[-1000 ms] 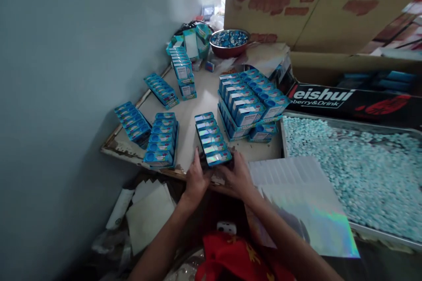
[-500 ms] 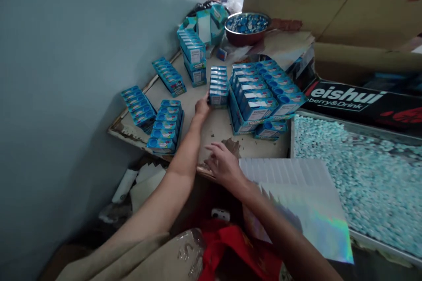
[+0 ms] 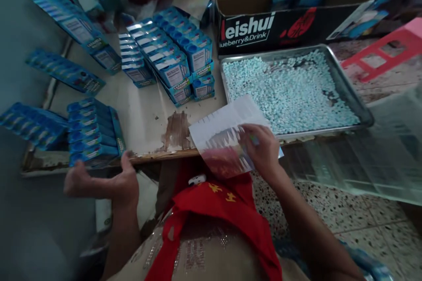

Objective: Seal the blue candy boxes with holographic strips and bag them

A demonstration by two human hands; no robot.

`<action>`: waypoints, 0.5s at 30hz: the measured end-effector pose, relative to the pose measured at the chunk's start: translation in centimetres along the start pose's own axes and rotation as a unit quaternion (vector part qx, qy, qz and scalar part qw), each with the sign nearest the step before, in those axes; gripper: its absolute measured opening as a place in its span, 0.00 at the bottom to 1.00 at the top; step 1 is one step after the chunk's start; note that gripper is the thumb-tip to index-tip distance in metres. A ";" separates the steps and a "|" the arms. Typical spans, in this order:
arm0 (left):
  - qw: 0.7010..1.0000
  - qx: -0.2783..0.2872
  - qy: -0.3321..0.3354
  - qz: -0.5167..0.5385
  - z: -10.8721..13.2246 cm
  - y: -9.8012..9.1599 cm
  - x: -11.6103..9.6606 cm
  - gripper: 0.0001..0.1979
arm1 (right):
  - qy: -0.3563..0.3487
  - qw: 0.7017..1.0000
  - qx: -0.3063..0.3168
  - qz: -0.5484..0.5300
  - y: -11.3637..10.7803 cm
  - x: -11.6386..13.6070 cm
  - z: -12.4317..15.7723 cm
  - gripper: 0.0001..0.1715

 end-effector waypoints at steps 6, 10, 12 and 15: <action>0.998 -0.059 0.020 -0.021 -0.6 0.2 2.1 0.66 | 0.018 0.996 -0.059 0.071 -1.7 -3.1 -6.3 0.29; 0.992 -0.123 0.004 -0.025 -2.4 1.6 0.1 0.53 | 0.083 0.990 0.035 0.104 -0.6 -4.6 -9.5 0.38; 0.993 -0.110 0.002 -0.033 -2.3 2.6 -1.1 0.53 | 0.135 0.984 0.070 0.088 -0.4 -5.4 -9.5 0.37; 0.998 -0.064 0.020 -0.018 -2.0 4.8 -3.1 0.57 | 0.180 0.979 0.087 0.048 -0.8 -5.9 -8.3 0.35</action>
Point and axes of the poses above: each hand's wrist, its own z-axis away from the middle knuckle, its own y-axis out of the palm, x = y × z, the point moved 5 cm from there along -z, towards the middle knuckle, and after that the axes turned 9 degrees about y, right-handed, at the moved point
